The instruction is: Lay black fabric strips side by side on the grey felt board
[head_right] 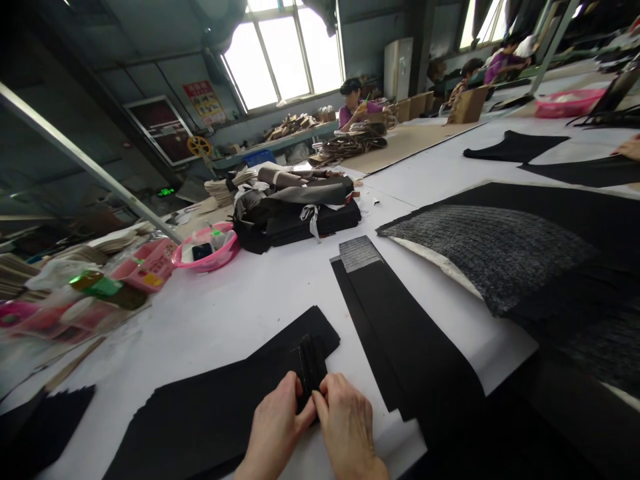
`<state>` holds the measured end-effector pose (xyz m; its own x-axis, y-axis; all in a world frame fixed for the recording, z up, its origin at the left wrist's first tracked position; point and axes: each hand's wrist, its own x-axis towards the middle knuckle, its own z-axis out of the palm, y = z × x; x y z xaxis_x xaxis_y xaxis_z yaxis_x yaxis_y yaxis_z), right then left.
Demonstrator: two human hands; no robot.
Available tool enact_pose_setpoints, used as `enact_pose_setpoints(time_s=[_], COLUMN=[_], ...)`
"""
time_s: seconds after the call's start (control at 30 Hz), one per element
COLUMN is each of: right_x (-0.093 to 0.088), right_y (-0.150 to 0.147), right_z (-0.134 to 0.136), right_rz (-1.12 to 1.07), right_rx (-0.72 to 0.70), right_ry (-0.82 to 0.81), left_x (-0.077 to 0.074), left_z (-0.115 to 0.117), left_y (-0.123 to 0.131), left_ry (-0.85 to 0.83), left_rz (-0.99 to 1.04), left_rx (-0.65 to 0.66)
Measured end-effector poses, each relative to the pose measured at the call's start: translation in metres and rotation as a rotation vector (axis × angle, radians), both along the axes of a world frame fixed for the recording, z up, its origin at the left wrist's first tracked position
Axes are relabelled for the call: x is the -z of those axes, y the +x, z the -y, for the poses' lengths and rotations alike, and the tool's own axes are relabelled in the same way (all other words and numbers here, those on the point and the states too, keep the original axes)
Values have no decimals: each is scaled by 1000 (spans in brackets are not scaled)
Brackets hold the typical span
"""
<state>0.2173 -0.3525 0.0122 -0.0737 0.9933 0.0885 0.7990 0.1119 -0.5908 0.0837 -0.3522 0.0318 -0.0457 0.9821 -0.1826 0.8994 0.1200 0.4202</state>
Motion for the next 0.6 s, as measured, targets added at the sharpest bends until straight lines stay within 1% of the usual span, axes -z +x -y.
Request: enact_pose_setpoints(time_s=[0.17, 0.3, 0.43, 0.53, 0.6], right_x=[2, 4, 3, 3, 2], right_y=[-6, -6, -7, -9, -11], right_z=[2, 3, 3, 4, 6], right_rz=[59, 72, 86, 88, 90], right_rx=[-49, -82, -86, -108, -128], right_ry=[115, 148, 151, 152, 156], left_x=[2, 5, 8, 11, 14], left_z=[-4, -1, 4, 6, 4], left_y=[-4, -7, -13, -16, -16], left_ry=[-32, -14, 28, 64, 34], left_rz=[85, 111, 266, 321, 422], left_rx=[14, -19, -40, -32, -27])
